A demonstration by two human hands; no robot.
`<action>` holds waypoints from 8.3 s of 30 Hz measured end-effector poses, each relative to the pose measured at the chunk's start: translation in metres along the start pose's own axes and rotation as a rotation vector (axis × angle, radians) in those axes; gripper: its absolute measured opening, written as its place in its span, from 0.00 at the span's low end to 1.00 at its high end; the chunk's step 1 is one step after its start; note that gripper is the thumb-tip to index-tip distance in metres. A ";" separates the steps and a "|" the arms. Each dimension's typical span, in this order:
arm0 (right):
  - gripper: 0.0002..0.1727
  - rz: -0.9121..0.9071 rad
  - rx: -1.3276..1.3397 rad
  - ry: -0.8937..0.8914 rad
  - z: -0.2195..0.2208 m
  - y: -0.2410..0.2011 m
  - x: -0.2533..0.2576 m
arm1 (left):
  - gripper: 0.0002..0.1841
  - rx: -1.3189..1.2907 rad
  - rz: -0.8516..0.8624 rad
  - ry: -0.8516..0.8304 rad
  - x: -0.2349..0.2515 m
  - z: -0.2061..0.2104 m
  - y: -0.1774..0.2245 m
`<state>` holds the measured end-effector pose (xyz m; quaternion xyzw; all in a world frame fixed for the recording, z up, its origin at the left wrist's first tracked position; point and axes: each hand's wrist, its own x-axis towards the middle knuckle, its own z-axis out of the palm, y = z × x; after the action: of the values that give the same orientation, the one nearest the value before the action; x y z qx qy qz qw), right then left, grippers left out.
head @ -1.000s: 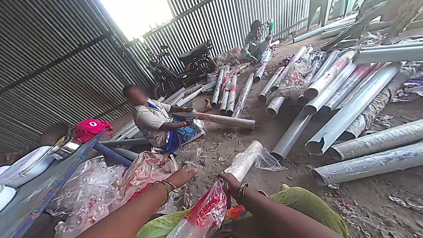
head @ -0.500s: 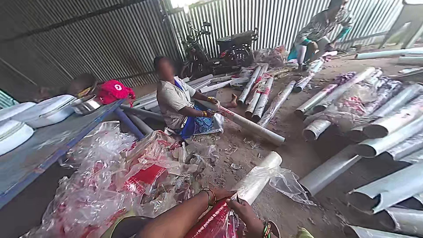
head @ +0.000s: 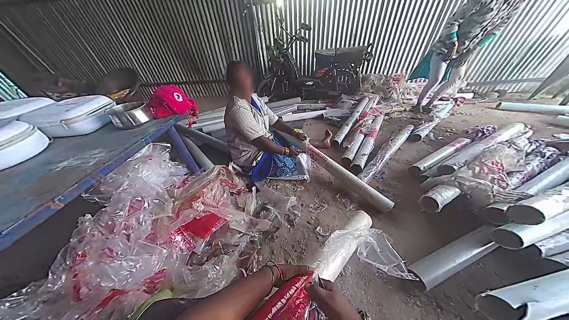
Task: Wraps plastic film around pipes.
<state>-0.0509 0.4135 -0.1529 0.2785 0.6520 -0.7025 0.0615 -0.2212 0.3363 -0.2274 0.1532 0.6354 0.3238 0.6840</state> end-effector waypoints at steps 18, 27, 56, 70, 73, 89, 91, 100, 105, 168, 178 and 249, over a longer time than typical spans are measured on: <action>0.28 -0.112 -0.261 0.170 -0.066 -0.049 -0.036 | 0.27 0.313 0.175 0.452 -0.095 -0.001 -0.009; 0.43 0.051 -0.138 0.089 -0.028 -0.036 -0.010 | 0.29 0.580 0.123 0.518 -0.145 0.050 0.008; 0.12 -0.144 -0.140 -0.155 0.005 -0.023 -0.032 | 0.65 0.307 0.299 0.558 -0.222 -0.016 -0.062; 0.20 -0.150 -0.318 0.109 -0.026 -0.049 -0.048 | 0.66 0.431 0.251 0.802 -0.242 -0.006 -0.106; 0.17 -0.294 -0.106 0.527 -0.050 -0.055 -0.048 | 0.63 0.481 0.182 0.830 -0.242 0.002 -0.104; 0.49 -0.144 -0.351 0.302 0.007 -0.088 0.045 | 0.62 0.649 0.146 0.829 -0.245 0.038 -0.091; 0.49 -0.138 -0.289 0.350 -0.003 -0.072 0.055 | 0.62 0.635 0.165 0.822 -0.244 0.034 -0.094; 0.06 0.011 0.232 0.154 -0.033 -0.020 0.074 | 0.66 0.623 0.213 0.749 -0.237 0.029 -0.099; 0.08 -0.108 0.384 0.229 -0.027 -0.028 0.064 | 0.67 0.572 0.209 0.656 -0.239 0.022 -0.095; 0.19 -0.032 -0.462 0.467 -0.080 -0.058 -0.062 | 0.76 0.038 0.676 0.712 -0.275 -0.002 -0.084; 0.44 -0.273 -0.330 0.051 0.027 -0.124 -0.017 | 0.78 0.035 0.694 0.716 -0.270 -0.003 -0.087; 0.16 -0.281 0.044 -0.186 0.043 -0.023 -0.040 | 0.59 0.350 0.247 1.019 -0.315 0.082 -0.215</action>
<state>-0.0414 0.3649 -0.1139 0.1198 0.6605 -0.7411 0.0163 -0.0826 -0.0081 -0.1064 0.1617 0.9077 0.3245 0.2112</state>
